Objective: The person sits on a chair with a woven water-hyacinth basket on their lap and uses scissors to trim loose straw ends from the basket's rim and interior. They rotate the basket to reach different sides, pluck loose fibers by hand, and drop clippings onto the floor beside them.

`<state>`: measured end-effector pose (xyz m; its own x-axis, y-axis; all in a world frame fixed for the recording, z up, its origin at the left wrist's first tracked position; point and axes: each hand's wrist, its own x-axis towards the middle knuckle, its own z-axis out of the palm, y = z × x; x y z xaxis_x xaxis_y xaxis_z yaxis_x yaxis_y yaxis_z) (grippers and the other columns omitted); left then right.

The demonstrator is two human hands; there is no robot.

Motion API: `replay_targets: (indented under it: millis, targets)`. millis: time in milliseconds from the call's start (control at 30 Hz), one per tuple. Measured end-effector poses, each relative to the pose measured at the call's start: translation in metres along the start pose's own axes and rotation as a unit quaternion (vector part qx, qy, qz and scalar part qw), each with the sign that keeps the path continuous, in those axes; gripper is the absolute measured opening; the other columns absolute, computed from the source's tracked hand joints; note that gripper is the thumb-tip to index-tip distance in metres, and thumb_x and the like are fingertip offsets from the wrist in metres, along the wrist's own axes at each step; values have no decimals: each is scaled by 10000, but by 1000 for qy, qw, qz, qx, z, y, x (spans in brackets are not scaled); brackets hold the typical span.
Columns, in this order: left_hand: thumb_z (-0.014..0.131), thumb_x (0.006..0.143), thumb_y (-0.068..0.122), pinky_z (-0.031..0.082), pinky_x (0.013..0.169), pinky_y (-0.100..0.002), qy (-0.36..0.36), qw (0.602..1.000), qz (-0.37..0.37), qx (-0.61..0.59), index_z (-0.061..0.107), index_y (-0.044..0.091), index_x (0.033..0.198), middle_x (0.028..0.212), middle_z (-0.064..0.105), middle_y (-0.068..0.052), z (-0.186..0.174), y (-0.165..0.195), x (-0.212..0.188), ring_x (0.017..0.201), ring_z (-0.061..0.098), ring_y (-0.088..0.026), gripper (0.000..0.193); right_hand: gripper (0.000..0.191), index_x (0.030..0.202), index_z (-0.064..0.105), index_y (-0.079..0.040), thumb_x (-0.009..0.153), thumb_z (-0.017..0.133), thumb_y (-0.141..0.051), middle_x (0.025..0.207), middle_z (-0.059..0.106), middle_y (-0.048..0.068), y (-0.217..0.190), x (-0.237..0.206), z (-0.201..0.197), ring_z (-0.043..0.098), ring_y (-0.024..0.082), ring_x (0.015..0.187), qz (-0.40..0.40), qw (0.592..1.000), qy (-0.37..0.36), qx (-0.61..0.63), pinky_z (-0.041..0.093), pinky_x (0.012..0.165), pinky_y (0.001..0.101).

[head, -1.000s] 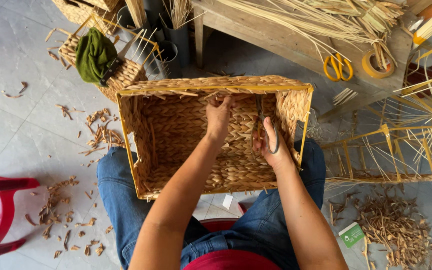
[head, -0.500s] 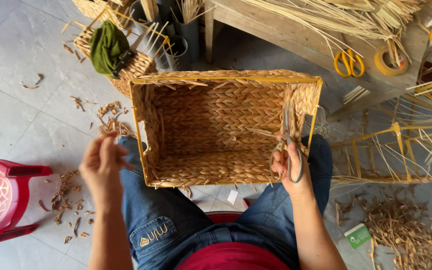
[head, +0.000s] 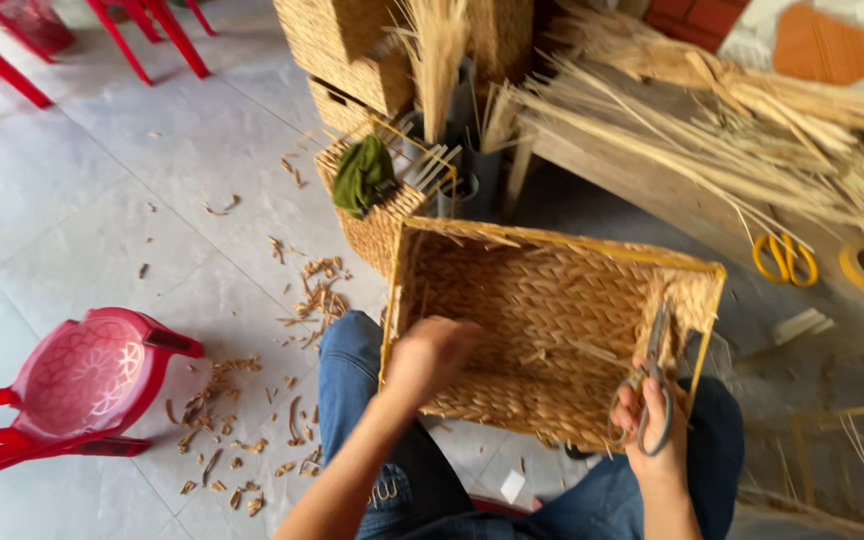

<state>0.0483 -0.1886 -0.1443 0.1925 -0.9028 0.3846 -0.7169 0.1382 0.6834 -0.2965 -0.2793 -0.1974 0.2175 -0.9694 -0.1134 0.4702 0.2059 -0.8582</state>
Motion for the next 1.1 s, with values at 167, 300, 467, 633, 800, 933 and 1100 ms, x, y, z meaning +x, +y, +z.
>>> replay_targets:
  millis: [167,300,467,633,800,933,1100]
  targets:
    - [719,836,296,488,940,-483,-249,964,49,78,568,165,1399,1467,548,-197,80,12,18,1279,557,-409,598,377,1355,591,-92,1045,574,-306,802,568,78,-7,-15,9,475,135,584,10,1000,-17,21,389,565,273]
    - [638,899,216,565,915,-476,-319,939,39,124,513,165,1479,1393,605,-199,111,15,19,1228,641,-345,596,372,1361,588,-85,1048,558,-285,808,570,77,-5,-19,13,473,141,579,13,1000,-12,4,393,558,288]
    - [651,941,250,580,861,-499,-472,861,13,187,539,166,1434,1297,655,-187,114,21,33,1156,677,-360,512,364,1368,578,-73,1062,549,-268,820,569,83,-2,-18,14,472,146,590,20,1000,-11,2,389,563,289]
    - [634,957,234,594,846,-472,-482,840,50,243,585,188,1397,1305,655,-162,115,26,48,1156,680,-332,445,365,1372,576,-69,1061,545,-255,816,561,84,-1,-15,17,466,149,584,24,1000,0,-12,392,555,296]
    - [551,1048,220,618,831,-440,-462,838,70,282,702,120,1290,1289,690,-146,114,17,52,1120,717,-298,302,376,1388,577,-70,1059,544,-250,812,559,82,3,-9,21,468,148,586,37,999,9,-9,395,562,294]
    - [523,1035,182,612,820,-434,-439,857,48,264,647,147,1349,1207,739,-138,107,9,56,1053,741,-288,339,381,1396,575,-71,1057,543,-241,812,560,84,6,-3,21,465,148,582,37,999,11,-17,392,558,297]
    - [482,1043,268,591,781,-459,-415,881,55,222,561,257,1412,1159,722,-157,116,5,58,984,733,-308,377,379,1391,581,-74,1055,544,-247,820,565,72,3,1,23,468,141,595,34,999,9,-8,392,572,296]
